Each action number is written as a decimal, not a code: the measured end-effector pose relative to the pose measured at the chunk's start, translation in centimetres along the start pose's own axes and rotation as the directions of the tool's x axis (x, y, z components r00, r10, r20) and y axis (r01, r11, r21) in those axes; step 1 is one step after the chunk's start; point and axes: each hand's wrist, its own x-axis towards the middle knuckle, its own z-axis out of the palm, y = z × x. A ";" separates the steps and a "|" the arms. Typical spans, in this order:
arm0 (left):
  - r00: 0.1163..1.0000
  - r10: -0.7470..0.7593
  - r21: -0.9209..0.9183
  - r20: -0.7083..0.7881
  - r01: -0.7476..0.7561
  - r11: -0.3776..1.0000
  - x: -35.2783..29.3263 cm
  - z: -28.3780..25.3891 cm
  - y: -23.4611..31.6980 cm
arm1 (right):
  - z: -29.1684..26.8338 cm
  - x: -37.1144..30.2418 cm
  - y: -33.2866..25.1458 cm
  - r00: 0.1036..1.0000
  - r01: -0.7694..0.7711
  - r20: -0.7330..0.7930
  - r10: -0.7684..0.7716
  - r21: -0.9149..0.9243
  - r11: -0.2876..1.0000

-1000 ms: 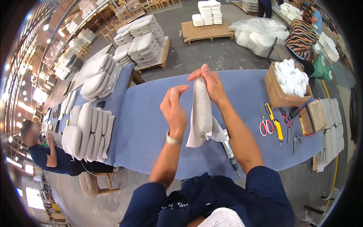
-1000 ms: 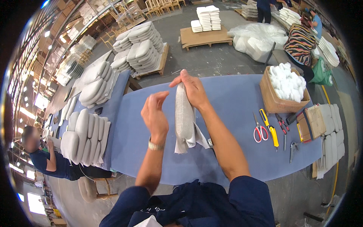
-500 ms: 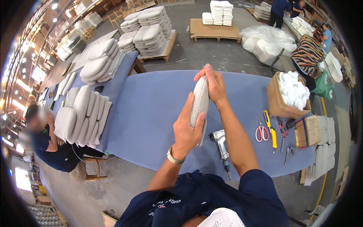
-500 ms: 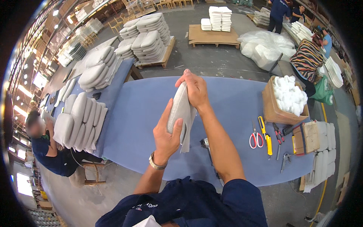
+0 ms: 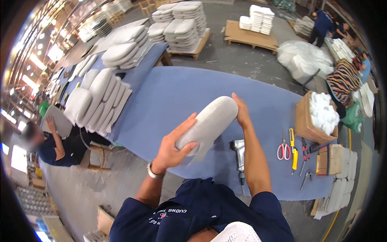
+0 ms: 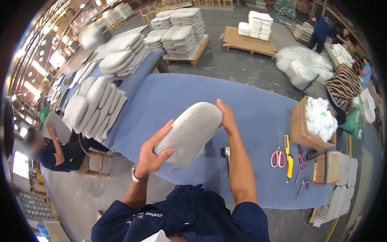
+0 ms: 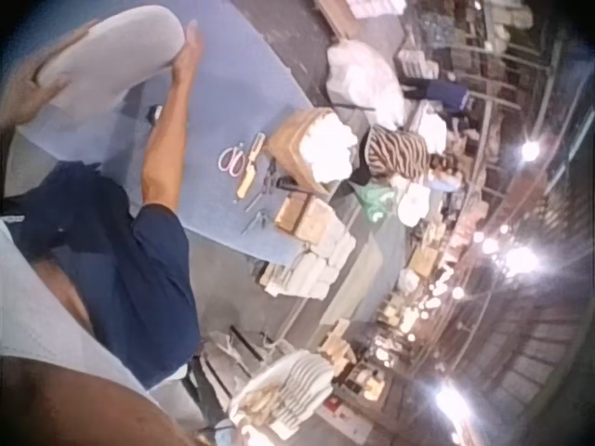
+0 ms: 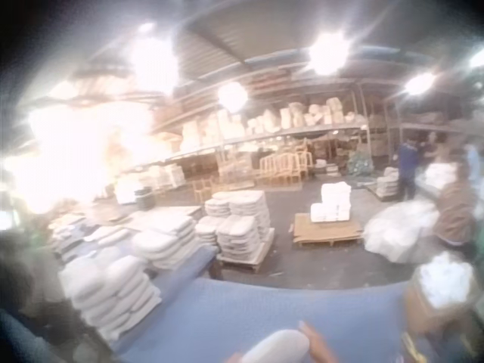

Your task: The person staples fabric onto cushion cores using a pneumatic staple gun, trims excess fabric with a utility knife, and stacks the finished cushions. They handle multiple cushion cores and fabric pieces throughout the process.

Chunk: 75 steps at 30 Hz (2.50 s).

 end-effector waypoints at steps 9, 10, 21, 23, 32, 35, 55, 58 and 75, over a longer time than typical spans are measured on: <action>0.880 -0.470 0.514 -0.067 0.434 0.740 -0.7 -5.9 3.9 | 9.8 -7.6 -1.7 0.944 0.282 0.211 -0.253 -0.121 0.952; 0.911 -0.403 0.480 -0.089 0.393 0.784 -0.9 -6.0 3.2 | 9.6 -7.9 -1.3 0.939 0.315 0.186 -0.290 -0.117 0.942; 0.830 -0.454 0.194 -0.325 0.528 0.827 -11.2 -7.5 -1.2 | 7.7 -3.6 9.9 0.971 0.234 -0.039 -0.236 -0.050 0.971; 0.782 -0.503 0.117 -0.367 0.575 0.809 -13.9 -7.5 -1.3 | 7.0 -2.8 12.9 0.999 0.025 0.020 -0.026 0.049 0.998; 0.827 -0.330 0.231 -0.456 0.468 0.853 -19.7 -4.3 -0.4 | 6.3 -3.4 20.0 0.906 -0.413 0.325 0.272 0.531 0.740; 0.759 -0.393 0.113 -0.519 0.517 0.849 -20.7 -3.1 -0.2 | 6.7 -2.6 20.8 0.932 -0.361 0.228 0.282 0.518 0.775; 0.948 -0.127 0.229 -0.293 0.198 0.953 -0.4 1.3 0.5 | 7.6 -10.1 -16.4 0.753 0.651 0.428 -0.500 -0.591 0.476; 0.947 -0.152 0.246 -0.283 0.225 0.943 -0.6 -0.6 -1.4 | 5.3 -12.2 -17.0 0.762 0.646 0.482 -0.432 -0.526 0.553; 0.687 0.213 0.367 -0.694 0.085 0.926 -2.4 -4.4 -3.0 | 6.5 -17.5 -9.5 0.797 0.414 0.566 -0.211 -0.259 0.873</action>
